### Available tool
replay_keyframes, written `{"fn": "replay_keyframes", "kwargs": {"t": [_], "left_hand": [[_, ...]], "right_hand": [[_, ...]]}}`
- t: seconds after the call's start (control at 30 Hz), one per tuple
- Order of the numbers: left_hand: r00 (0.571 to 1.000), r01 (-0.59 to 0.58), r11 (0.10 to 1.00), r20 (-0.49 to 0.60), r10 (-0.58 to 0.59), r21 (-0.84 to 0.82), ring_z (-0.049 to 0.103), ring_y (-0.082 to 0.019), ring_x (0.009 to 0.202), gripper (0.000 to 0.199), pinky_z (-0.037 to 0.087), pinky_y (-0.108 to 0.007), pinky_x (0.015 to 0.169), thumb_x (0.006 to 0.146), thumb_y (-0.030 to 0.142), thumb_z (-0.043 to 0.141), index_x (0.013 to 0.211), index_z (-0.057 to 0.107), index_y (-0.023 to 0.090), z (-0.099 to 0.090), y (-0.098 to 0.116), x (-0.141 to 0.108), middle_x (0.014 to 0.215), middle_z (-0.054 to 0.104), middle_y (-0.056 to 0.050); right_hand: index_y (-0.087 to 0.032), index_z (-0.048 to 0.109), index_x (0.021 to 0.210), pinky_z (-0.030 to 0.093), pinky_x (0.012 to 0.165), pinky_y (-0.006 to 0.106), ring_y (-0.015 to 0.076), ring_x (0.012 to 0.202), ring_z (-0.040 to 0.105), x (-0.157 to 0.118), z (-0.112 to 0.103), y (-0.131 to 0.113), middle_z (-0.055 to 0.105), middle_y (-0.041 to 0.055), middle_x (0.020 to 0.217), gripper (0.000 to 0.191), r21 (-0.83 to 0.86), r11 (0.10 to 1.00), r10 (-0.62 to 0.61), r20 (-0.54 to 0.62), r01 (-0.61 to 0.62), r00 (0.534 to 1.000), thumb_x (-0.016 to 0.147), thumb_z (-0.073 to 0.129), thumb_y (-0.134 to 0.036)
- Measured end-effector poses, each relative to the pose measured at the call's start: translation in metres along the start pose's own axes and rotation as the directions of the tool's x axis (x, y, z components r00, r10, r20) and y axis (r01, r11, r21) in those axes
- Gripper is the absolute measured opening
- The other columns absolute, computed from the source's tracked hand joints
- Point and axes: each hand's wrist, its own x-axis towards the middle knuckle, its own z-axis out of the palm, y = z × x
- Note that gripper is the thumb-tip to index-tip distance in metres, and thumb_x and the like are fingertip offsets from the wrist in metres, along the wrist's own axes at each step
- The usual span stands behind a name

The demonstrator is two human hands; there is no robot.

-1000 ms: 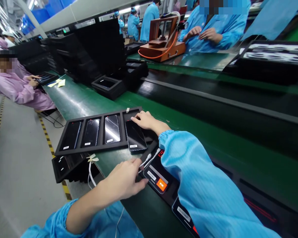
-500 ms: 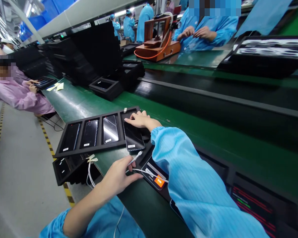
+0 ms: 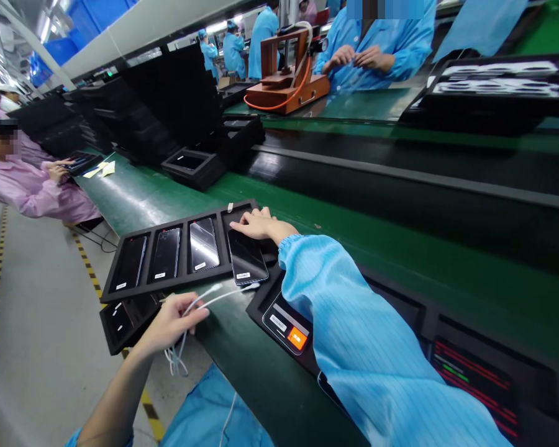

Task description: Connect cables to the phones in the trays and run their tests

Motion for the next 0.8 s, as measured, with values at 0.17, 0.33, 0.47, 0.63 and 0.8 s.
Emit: {"fn": "replay_keyframes", "kwargs": {"t": [0.17, 0.33, 0.47, 0.63, 0.8], "left_hand": [[0.899, -0.141, 0.950, -0.439, 0.006, -0.277, 0.027, -0.004, 0.037, 0.063, 0.021, -0.016, 0.038, 0.075, 0.077, 0.084, 0.080, 0.062, 0.018, -0.029, 0.000, -0.011, 0.046, 0.037, 0.011], [0.837, -0.299, 0.870, -0.545, 0.043, -0.392, 0.025, -0.004, 0.033, 0.060, 0.019, -0.015, 0.032, 0.071, 0.070, 0.091, 0.085, 0.067, 0.017, -0.030, 0.023, 0.013, 0.046, 0.043, 0.010], [0.845, -0.356, 0.821, -0.529, 0.079, -0.446, 0.025, -0.003, 0.032, 0.062, 0.018, -0.016, 0.030, 0.066, 0.070, 0.093, 0.084, 0.067, 0.017, -0.026, 0.044, 0.043, 0.048, 0.046, 0.010], [0.858, -0.430, 0.781, -0.475, 0.197, -0.453, 0.024, -0.003, 0.033, 0.061, 0.015, -0.017, 0.031, 0.071, 0.071, 0.090, 0.086, 0.071, 0.015, -0.002, 0.071, 0.064, 0.050, 0.045, 0.009], [0.934, -0.319, 0.834, -0.301, 0.194, -0.451, 0.024, -0.002, 0.036, 0.064, 0.015, -0.018, 0.034, 0.074, 0.073, 0.088, 0.086, 0.075, 0.012, 0.039, 0.065, 0.049, 0.050, 0.042, 0.008]], "right_hand": [[-0.020, 0.071, 0.123, 0.041, 0.117, 0.063, 0.0358, 0.142, 0.048, -0.005, -0.002, 0.000, 0.062, 0.0133, 0.141, 0.049, 0.051, 0.999, -0.012, -0.029, 0.013, 1.000, 0.107, 0.056, -0.063], [-0.021, 0.073, 0.123, 0.042, 0.117, 0.060, 0.0355, 0.140, 0.052, -0.032, -0.003, 0.011, 0.068, 0.0132, 0.133, 0.037, 0.134, 0.988, -0.069, -0.101, 0.082, 0.993, 0.109, 0.056, -0.051], [-0.022, 0.076, 0.118, 0.044, 0.116, 0.052, 0.0344, 0.131, 0.059, -0.065, -0.007, 0.009, 0.072, 0.0140, 0.129, 0.027, 0.246, 0.957, -0.105, -0.199, 0.153, 0.974, 0.105, 0.065, -0.043], [-0.020, 0.076, 0.106, 0.057, 0.092, 0.034, 0.0223, 0.099, 0.073, -0.093, -0.009, -0.041, 0.079, 0.0095, 0.111, 0.041, 0.515, 0.815, -0.146, -0.260, 0.265, 0.954, 0.109, 0.056, -0.056], [-0.014, 0.073, 0.106, 0.049, 0.055, 0.021, 0.0098, 0.060, 0.064, -0.094, -0.010, -0.084, 0.077, 0.0090, 0.096, 0.043, 0.737, 0.638, -0.092, -0.214, 0.222, 0.973, 0.115, 0.047, -0.047]]}}
